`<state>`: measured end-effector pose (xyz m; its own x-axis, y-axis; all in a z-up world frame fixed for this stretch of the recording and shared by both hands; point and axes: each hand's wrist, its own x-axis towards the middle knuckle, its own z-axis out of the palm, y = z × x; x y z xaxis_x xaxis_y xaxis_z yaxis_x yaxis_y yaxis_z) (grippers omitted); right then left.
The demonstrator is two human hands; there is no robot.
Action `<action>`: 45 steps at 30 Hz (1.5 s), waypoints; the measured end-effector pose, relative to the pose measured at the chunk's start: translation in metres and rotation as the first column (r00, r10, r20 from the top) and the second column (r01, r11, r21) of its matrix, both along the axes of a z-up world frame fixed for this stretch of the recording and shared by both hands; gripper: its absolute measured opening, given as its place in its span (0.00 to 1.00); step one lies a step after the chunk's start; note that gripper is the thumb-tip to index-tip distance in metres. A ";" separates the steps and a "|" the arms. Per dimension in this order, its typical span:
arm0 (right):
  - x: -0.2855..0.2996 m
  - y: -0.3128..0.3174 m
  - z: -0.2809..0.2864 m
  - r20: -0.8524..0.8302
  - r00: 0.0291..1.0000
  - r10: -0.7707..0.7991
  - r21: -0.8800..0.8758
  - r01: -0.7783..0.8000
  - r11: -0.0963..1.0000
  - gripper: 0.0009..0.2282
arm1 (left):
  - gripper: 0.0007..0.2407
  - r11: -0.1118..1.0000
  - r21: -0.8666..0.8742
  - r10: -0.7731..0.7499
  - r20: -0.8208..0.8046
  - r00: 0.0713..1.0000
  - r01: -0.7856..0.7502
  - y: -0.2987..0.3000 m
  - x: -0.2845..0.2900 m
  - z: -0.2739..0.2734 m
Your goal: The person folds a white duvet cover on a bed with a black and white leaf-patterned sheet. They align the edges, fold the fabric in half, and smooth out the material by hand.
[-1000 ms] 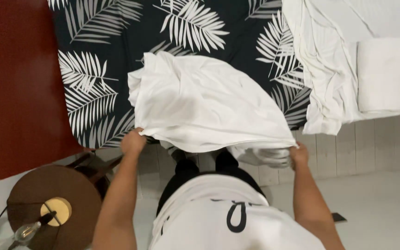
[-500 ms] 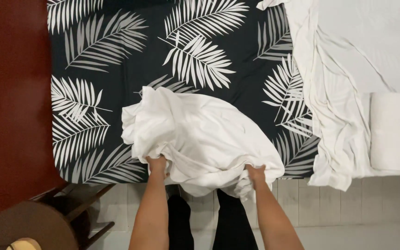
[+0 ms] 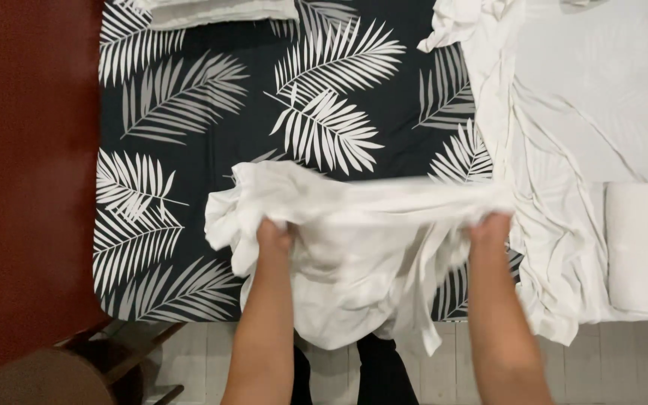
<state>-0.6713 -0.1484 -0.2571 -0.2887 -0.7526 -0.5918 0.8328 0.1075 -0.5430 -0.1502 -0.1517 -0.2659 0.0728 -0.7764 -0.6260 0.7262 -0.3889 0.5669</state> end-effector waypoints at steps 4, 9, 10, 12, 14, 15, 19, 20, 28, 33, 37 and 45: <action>-0.016 -0.147 0.169 0.015 0.998 -0.061 -0.555 0.059 0.830 0.20 | 0.19 0.799 -0.510 0.110 -0.396 0.911 -0.318 -0.169 -0.010 0.132; -0.034 -0.174 0.283 -0.484 0.874 -0.044 -0.790 -0.414 0.452 0.29 | 0.24 0.625 -0.658 0.148 -0.430 0.891 -0.421 -0.231 0.031 0.303; -0.044 -0.162 0.275 -0.678 0.734 -0.020 -0.616 -0.554 0.560 0.27 | 0.22 0.566 -0.754 0.274 -0.210 0.939 -0.333 -0.221 0.041 0.306; -0.059 -0.128 0.211 -0.931 0.345 0.118 -0.161 -0.679 0.716 0.22 | 0.21 0.524 -0.823 0.400 0.013 0.916 -0.217 -0.181 0.058 0.302; -0.075 -0.081 0.125 -0.935 -0.097 0.342 0.334 -0.572 0.749 0.19 | 0.17 0.513 -0.688 0.769 0.634 0.080 0.513 -0.119 0.073 0.285; -0.095 -0.040 0.062 -0.835 -0.298 0.463 0.550 -0.437 0.711 0.17 | 0.17 0.518 -0.685 0.764 0.640 0.083 0.513 -0.088 0.089 0.245; -0.052 0.108 -0.012 -0.219 -0.672 0.707 0.974 -0.111 0.197 0.17 | 0.14 0.627 0.765 -0.562 0.574 -0.595 0.146 0.110 0.184 0.075; -0.006 0.172 -0.005 0.016 -0.763 0.646 0.979 -0.118 -0.164 0.32 | 0.19 0.342 0.939 -0.839 0.319 -0.441 0.030 0.148 0.207 0.053; 0.051 0.318 -0.044 -0.326 -0.062 0.943 0.839 -0.478 0.259 0.43 | 0.21 0.355 0.934 -0.930 0.357 0.085 -0.037 0.308 0.143 -0.012; 0.081 0.194 -0.006 -0.342 0.160 0.926 0.845 -0.379 0.377 0.42 | 0.36 0.465 0.862 -0.849 0.498 -0.177 0.200 0.195 0.041 -0.022; 0.058 0.110 -0.045 -0.524 0.241 0.817 0.835 -0.044 0.548 0.43 | 0.42 0.612 0.680 -0.719 0.691 -0.076 0.403 0.100 -0.025 -0.041; 0.043 0.087 -0.172 -0.435 0.240 0.868 0.869 -0.142 0.475 0.49 | 0.53 0.551 0.724 -0.768 0.635 -0.087 0.415 0.067 -0.079 -0.035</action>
